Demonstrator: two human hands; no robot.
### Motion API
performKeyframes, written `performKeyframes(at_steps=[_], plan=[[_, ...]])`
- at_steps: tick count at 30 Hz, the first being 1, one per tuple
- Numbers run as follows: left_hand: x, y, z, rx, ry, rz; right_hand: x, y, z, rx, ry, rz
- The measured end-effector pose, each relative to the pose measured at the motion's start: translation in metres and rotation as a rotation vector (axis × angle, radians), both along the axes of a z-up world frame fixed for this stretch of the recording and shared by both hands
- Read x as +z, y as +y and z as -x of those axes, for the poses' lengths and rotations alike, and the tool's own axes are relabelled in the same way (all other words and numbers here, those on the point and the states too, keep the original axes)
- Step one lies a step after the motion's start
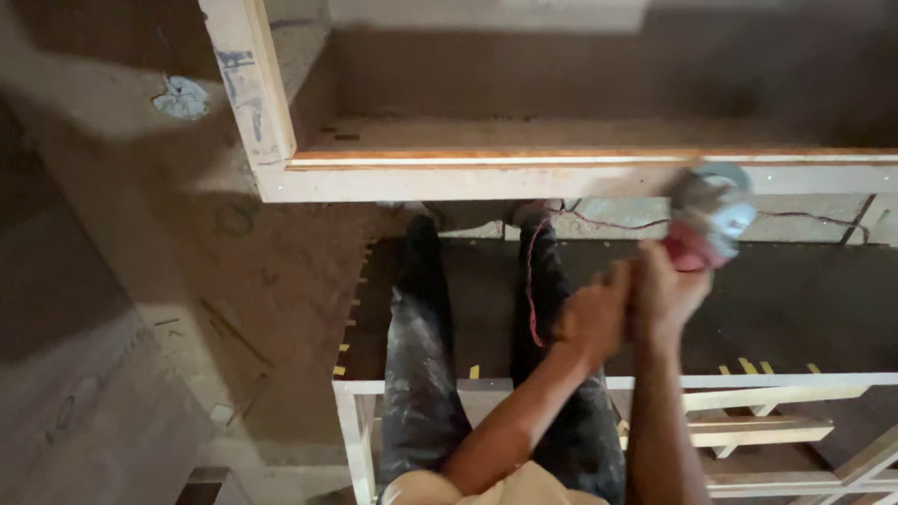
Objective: The person uses an angle grinder with a sanding disc to smooth the edges and surfaces of a wooden cabinet frame. They move the tool along the horizontal and vertical joints of the structure while holding it steady with their other hand.
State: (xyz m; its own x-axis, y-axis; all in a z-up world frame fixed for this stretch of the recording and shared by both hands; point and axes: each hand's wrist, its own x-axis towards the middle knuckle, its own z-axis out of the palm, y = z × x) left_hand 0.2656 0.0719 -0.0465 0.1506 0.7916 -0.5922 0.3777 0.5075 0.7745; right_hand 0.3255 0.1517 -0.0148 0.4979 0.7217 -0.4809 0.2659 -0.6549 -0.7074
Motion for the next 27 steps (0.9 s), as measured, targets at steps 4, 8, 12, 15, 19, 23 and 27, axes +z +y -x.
performKeyframes(at_steps=[4, 8, 12, 15, 19, 23, 27], plan=[[-0.003, -0.038, 0.073, 0.313, -0.034, 0.092, -0.015, -0.022, 0.093, -0.659, 0.902, 0.045], [0.007, -0.063, 0.148, 0.554, 0.023, 0.135, -0.003, -0.058, 0.218, 0.399, 0.228, 0.207], [0.023, -0.073, 0.181, 0.595, 0.068, 0.178, 0.007, -0.046, 0.265, 0.689, -0.12, 0.43], [0.025, -0.077, 0.174, 0.573, 0.061, 0.216, 0.015, -0.032, 0.239, 0.61, -0.172, 0.585], [0.018, -0.073, 0.121, 0.457, 0.006, 0.255, 0.018, -0.031, 0.176, 0.152, -0.062, 0.621], [0.011, -0.057, 0.06, 0.279, -0.05, 0.261, -0.012, -0.032, 0.089, 0.367, -0.465, 0.296], [0.007, -0.032, 0.016, 0.093, -0.067, 0.22, -0.002, -0.025, 0.019, 0.177, -0.281, 0.211]])
